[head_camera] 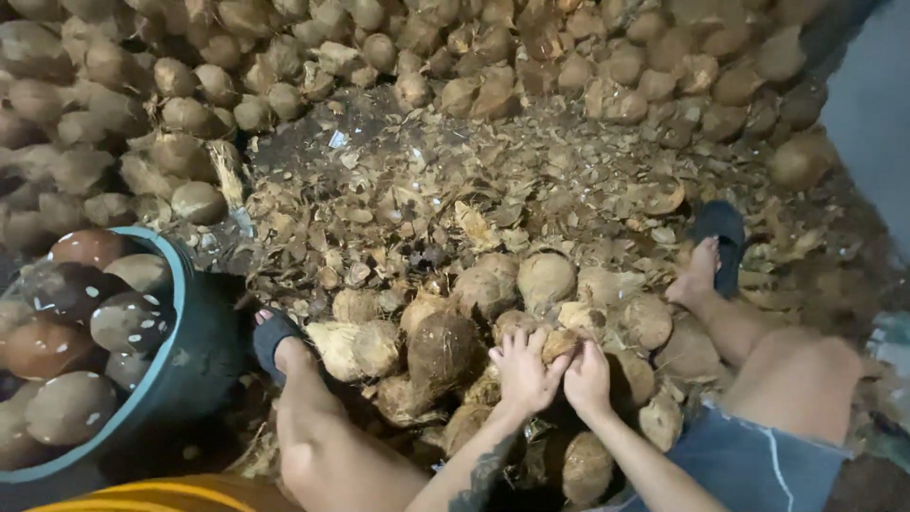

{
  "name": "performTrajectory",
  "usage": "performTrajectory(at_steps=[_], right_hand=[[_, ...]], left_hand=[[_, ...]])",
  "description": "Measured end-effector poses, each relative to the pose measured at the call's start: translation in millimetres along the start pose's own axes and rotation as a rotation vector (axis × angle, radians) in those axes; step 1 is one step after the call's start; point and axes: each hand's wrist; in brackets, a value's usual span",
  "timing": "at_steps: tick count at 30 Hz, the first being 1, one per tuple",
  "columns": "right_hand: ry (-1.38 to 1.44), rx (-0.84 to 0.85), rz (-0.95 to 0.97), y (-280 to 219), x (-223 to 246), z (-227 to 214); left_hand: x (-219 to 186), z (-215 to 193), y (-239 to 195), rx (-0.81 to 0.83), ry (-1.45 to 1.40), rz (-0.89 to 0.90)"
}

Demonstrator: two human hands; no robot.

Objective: The person sits on the ground surrounded by coconuts and uses a knife to peel the husks off them. They rotate the coconuts to remove the outer layer and place the peeled coconuts into a nearby bucket.

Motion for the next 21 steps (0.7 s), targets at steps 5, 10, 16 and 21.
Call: performTrajectory(at_steps=[5, 10, 16, 21], right_hand=[[0.089, -0.126, 0.104, -3, 49, -4], [0.173, -0.09, 0.213, 2, 40, -1], [0.468, 0.339, 0.234, 23, 44, -52], [0.479, 0.338, -0.084, 17, 29, -47]], left_hand=[[17, 9, -3, -0.011, -0.039, 0.055], [11, -8, -10, 0.034, -0.049, 0.038], [33, 20, -1, 0.011, 0.061, 0.044], [40, 40, 15, -0.225, 0.231, 0.167]])
Point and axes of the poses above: each hand's wrist, its own y-axis towards the middle knuckle, its own z-axis out of the palm, x = y × z, and after that the axes turned 10 degrees about x, right-handed
